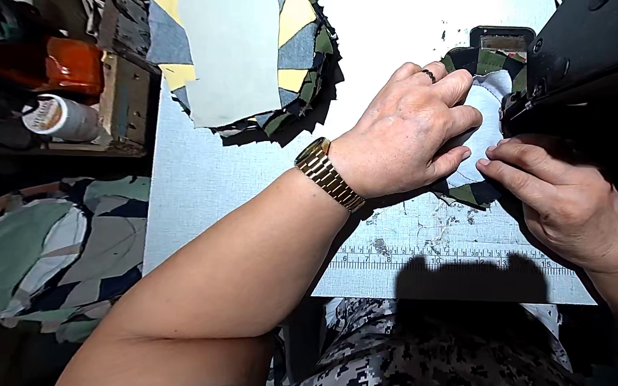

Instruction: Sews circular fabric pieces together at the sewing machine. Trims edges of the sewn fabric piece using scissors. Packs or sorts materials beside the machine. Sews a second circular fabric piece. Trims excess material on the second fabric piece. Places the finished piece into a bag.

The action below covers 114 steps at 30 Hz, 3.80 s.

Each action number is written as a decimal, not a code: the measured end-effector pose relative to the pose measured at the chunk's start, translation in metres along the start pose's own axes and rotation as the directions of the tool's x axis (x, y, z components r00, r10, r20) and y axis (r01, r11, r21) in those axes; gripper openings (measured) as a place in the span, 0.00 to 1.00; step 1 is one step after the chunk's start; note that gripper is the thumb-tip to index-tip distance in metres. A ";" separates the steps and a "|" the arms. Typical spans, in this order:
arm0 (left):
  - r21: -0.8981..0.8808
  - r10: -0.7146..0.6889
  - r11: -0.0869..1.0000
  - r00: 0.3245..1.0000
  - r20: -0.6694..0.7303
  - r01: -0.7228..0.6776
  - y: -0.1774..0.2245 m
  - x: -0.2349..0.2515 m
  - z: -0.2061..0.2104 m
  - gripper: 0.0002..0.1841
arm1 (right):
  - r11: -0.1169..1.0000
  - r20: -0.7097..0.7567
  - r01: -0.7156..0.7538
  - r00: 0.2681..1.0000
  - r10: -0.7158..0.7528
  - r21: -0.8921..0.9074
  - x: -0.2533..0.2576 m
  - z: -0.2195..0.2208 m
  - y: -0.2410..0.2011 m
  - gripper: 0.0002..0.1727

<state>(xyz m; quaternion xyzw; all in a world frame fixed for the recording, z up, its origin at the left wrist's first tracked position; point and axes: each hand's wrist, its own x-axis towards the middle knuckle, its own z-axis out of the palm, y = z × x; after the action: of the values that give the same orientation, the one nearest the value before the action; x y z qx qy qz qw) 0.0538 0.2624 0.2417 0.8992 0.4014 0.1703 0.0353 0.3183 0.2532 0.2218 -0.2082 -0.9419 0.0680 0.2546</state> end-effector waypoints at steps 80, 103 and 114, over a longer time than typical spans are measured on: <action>-0.144 0.082 0.987 0.995 0.055 -0.074 0.012 -0.011 -0.008 0.17 | 0.987 -0.049 -0.125 0.992 0.120 -0.104 -0.009 -0.006 0.006 0.15; -0.127 0.053 0.990 0.998 -0.021 -0.055 -0.001 -0.006 -0.001 0.20 | 0.993 0.022 -0.028 0.999 0.031 -0.110 -0.005 -0.001 -0.001 0.19; -0.115 0.103 0.988 0.995 0.016 -0.100 0.018 -0.010 -0.001 0.21 | 0.965 -0.067 -0.137 0.990 0.125 -0.223 -0.008 -0.007 0.004 0.12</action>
<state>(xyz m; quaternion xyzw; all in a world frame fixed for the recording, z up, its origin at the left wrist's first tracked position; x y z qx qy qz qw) 0.0596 0.2429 0.2433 0.9168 0.3442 0.1847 0.0823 0.3299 0.2536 0.2231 -0.2994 -0.9206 -0.0290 0.2488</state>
